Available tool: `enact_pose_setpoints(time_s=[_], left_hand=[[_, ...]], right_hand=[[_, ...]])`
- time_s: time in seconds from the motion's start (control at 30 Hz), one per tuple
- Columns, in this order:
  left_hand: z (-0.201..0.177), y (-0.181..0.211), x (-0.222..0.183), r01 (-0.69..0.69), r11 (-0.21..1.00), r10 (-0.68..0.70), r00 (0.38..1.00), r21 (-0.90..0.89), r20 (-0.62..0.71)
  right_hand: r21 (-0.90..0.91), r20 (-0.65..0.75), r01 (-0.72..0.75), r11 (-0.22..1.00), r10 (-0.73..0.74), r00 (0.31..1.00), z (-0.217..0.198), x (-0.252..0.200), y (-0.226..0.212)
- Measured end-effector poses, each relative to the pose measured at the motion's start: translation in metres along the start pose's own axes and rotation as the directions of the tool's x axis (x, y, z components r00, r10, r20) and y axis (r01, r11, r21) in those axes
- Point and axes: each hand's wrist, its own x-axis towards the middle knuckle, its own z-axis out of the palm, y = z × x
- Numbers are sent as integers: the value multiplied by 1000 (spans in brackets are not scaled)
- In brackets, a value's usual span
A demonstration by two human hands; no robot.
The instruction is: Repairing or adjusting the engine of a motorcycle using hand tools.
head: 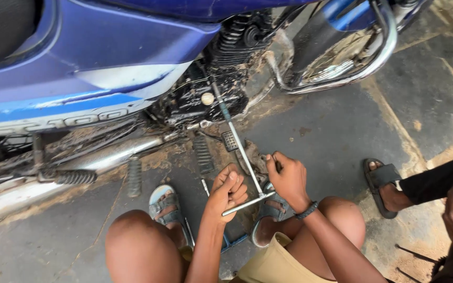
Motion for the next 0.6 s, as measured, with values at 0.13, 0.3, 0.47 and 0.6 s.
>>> enact_pose_setpoints(time_s=[0.13, 0.3, 0.47, 0.6], left_hand=[[1, 12, -6, -71, 997, 75, 990, 36, -124], [-8, 9, -5, -248, 963, 264, 945, 101, -192], [-13, 1, -1, -210, 955, 265, 922, 210, -284], [-8, -5, 3, -145, 917, 244, 941, 371, -236]], right_hand=[[23, -3, 295, 955, -295, 956, -2, -26, -6], [32, 381, 508, 861, -481, 790, -9, -37, -9], [6, 451, 594, 805, -532, 716, -15, -37, -14], [-88, 387, 638, 765, -564, 729, -5, -50, 17]])
